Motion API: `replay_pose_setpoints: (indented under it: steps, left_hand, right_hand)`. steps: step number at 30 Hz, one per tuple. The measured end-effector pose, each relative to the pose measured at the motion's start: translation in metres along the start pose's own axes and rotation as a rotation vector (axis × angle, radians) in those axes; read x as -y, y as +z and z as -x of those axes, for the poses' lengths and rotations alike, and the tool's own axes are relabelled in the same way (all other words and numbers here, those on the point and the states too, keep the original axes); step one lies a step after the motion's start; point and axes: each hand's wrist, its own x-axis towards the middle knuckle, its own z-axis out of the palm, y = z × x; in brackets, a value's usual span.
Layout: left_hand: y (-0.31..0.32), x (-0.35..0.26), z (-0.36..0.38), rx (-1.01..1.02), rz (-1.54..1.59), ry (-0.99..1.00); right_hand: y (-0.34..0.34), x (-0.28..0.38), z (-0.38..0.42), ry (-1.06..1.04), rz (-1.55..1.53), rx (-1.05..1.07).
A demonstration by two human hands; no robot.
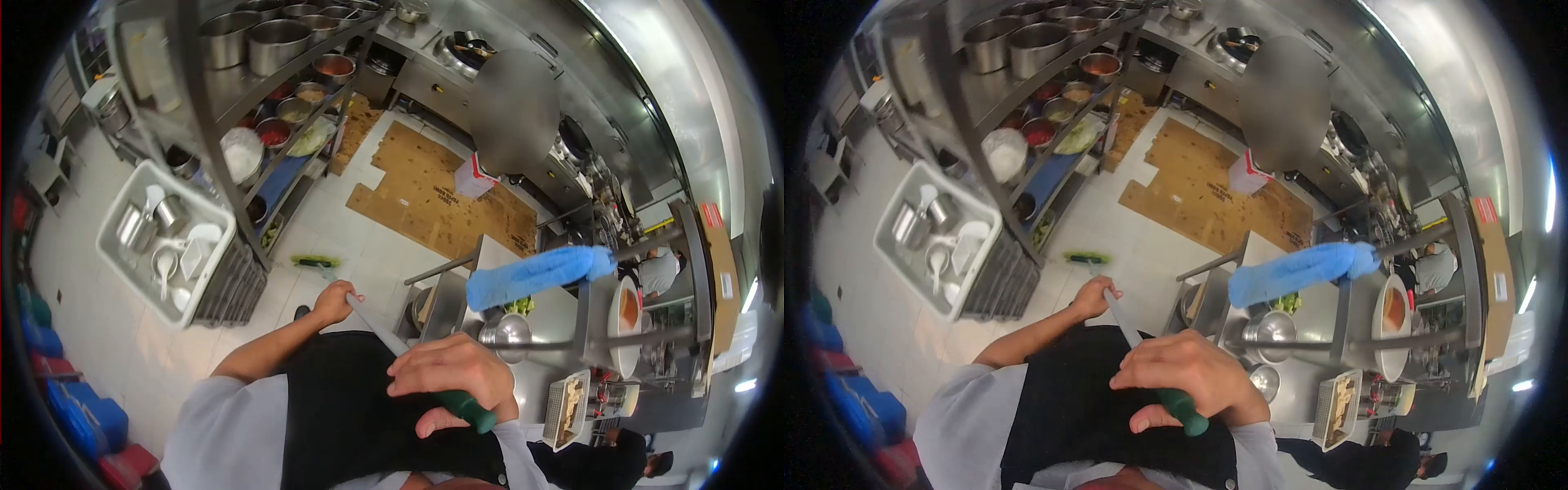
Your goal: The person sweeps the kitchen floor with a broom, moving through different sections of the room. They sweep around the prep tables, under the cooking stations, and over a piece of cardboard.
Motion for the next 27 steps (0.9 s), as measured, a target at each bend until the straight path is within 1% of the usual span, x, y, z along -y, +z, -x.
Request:
replay_pose_setpoints:
  steps: [1, 4, 7, 10, 11, 13, 15, 16, 18, 19, 21, 22, 23, 24, 26, 27]
  left_hand:
    - [-0.002, -0.004, -0.03, 0.036, -0.02, 0.05]
    - [-0.004, -0.027, -0.12, 0.204, -0.07, 0.108]
    - [0.011, -0.058, -0.203, 0.132, -0.015, 0.097]
    - [0.039, -0.084, -0.287, 0.164, 0.009, 0.163]
    - [0.045, -0.094, -0.313, 0.207, 0.04, 0.131]
    - [0.068, -0.1, -0.354, 0.245, 0.036, 0.13]
    - [0.076, -0.111, -0.414, 0.274, 0.016, 0.12]
    - [0.079, -0.117, -0.435, 0.305, 0.008, 0.094]
    - [0.085, -0.12, -0.468, 0.342, -0.005, 0.053]
    - [0.09, -0.122, -0.492, 0.338, -0.014, 0.045]
    - [0.104, -0.122, -0.528, 0.344, -0.005, 0.019]
    - [0.11, -0.118, -0.546, 0.346, 0.006, 0.009]
    - [0.115, -0.115, -0.568, 0.342, 0.013, 0.005]
    - [0.119, -0.116, -0.589, 0.336, 0.021, 0.002]
    - [0.13, -0.113, -0.627, 0.335, 0.029, -0.003]
    - [0.149, -0.098, -0.651, 0.274, 0.002, 0.071]
  right_hand:
    - [-0.02, -0.009, -0.012, 0.006, 0.012, -0.001]
    - [-0.074, -0.037, -0.034, 0.049, 0.007, -0.014]
    - [-0.14, -0.071, -0.045, 0.092, 0.046, -0.008]
    - [-0.21, -0.121, -0.043, 0.029, 0.17, -0.079]
    - [-0.229, -0.138, -0.038, 0.032, 0.215, -0.145]
    - [-0.276, -0.163, -0.039, -0.025, 0.249, -0.148]
    - [-0.33, -0.193, -0.037, -0.098, 0.263, -0.139]
    - [-0.354, -0.211, -0.038, -0.106, 0.238, -0.189]
    - [-0.397, -0.242, -0.039, -0.1, 0.196, -0.267]
    - [-0.415, -0.255, -0.042, -0.069, 0.176, -0.352]
    - [-0.444, -0.286, -0.046, -0.062, 0.099, -0.408]
    - [-0.461, -0.298, -0.05, -0.062, 0.063, -0.42]
    - [-0.477, -0.305, -0.053, -0.01, 0.019, -0.35]
    - [-0.491, -0.316, -0.056, -0.005, 0.027, -0.309]
    - [-0.505, -0.344, -0.056, 0.077, -0.01, -0.37]
    - [-0.521, -0.357, -0.058, 0.099, -0.007, -0.35]
